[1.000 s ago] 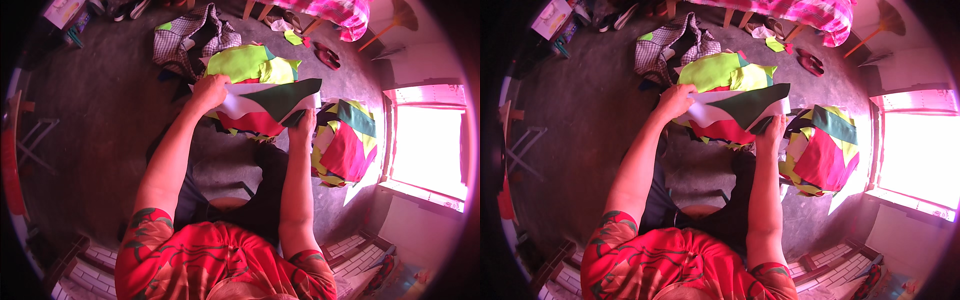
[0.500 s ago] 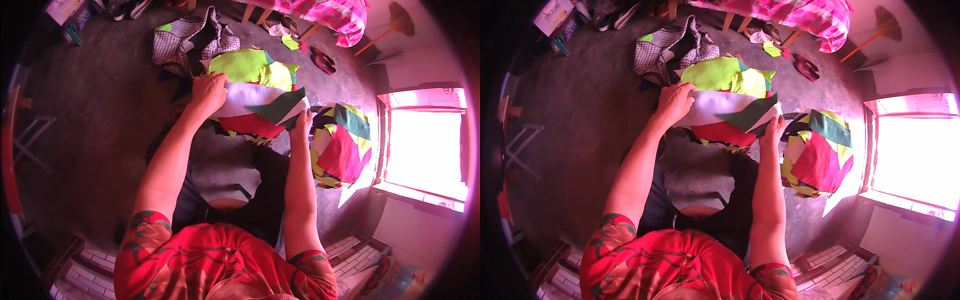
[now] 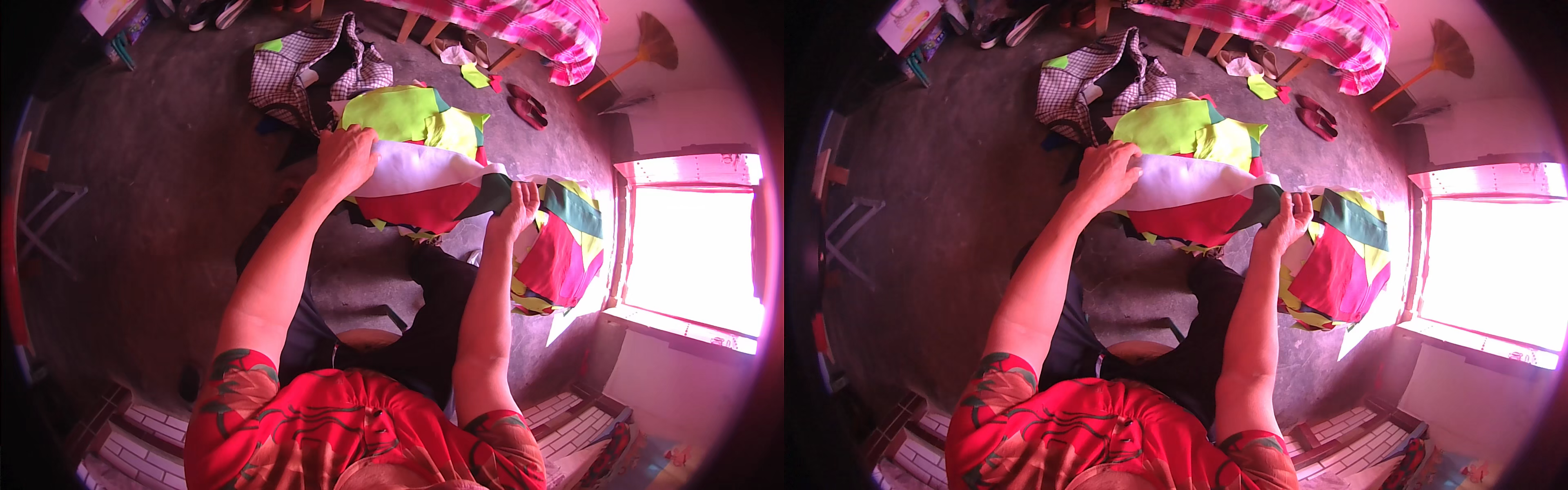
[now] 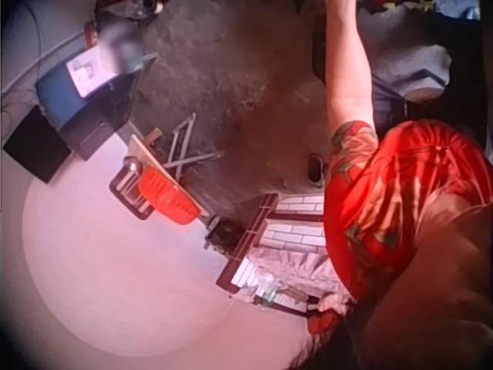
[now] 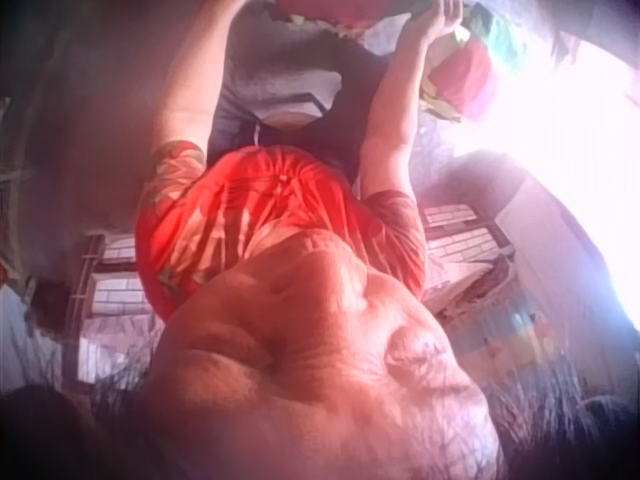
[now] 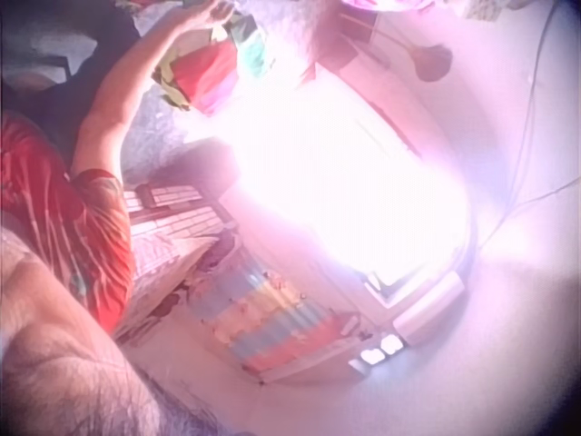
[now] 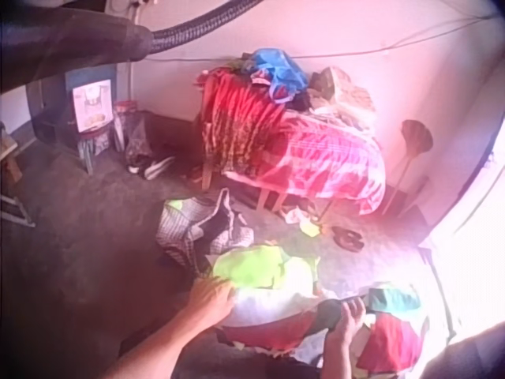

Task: The person sits on the floor and folds various pieces of colorful fabric by hand. They handle green, red, white, and dark blue fabric pieces, folding them and stacking them into two piles on the floor.

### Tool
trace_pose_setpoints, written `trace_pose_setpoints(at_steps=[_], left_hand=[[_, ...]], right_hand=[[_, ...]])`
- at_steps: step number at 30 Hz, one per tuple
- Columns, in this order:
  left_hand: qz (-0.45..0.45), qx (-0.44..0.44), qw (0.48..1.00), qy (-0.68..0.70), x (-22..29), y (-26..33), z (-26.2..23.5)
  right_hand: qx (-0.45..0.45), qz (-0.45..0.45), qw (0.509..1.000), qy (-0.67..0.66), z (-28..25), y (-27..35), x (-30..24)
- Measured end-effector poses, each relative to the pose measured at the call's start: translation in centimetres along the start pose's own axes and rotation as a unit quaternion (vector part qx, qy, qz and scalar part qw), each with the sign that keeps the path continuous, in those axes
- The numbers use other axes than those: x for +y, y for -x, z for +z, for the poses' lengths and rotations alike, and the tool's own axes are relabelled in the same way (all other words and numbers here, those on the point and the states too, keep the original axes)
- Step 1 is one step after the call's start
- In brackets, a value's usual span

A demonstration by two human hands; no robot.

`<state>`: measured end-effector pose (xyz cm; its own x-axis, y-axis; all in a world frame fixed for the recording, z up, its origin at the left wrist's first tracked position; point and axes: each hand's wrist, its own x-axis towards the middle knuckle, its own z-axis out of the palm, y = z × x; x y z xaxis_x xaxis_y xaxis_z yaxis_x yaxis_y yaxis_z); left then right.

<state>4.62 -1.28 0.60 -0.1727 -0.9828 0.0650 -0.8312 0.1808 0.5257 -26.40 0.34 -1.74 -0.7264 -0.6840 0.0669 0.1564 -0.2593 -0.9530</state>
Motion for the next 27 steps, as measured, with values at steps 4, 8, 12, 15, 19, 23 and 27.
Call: trace_pose_setpoints(at_steps=[4, 8, 12, 15, 19, 23, 27], left_hand=[[0.003, -0.007, 1.0, 0.025, 0.2, 0.0, -0.1], [-0.005, -0.075, 0.989, 0.131, 0.7, -0.1, -0.2], [-0.001, -0.204, 0.938, 0.281, 1.9, -0.3, 0.3], [0.041, -0.22, 0.899, 0.376, 2.7, 0.4, 0.8], [-0.006, -0.255, 0.814, 0.522, 3.7, 0.3, 0.7], [-0.06, -0.208, 0.789, 0.576, 3.7, 0.2, -0.2], [-0.081, -0.189, 0.743, 0.637, 3.1, -0.2, 1.2]], right_hand=[[-0.063, -0.159, 0.968, 0.185, 1.5, 1.9, -1.4], [-0.076, -0.344, 0.881, 0.316, 3.9, 4.4, -3.8], [-0.164, -0.348, 0.874, 0.297, 4.4, 5.2, -4.1], [-0.312, 0.037, 0.949, -0.02, 5.6, 7.9, -3.4], [-0.385, 0.161, 0.898, -0.138, 5.8, 8.8, -2.3], [-0.394, 0.262, 0.842, -0.258, 5.8, 8.6, -3.1], [-0.374, 0.256, 0.852, -0.263, 5.3, 7.6, -3.1]])
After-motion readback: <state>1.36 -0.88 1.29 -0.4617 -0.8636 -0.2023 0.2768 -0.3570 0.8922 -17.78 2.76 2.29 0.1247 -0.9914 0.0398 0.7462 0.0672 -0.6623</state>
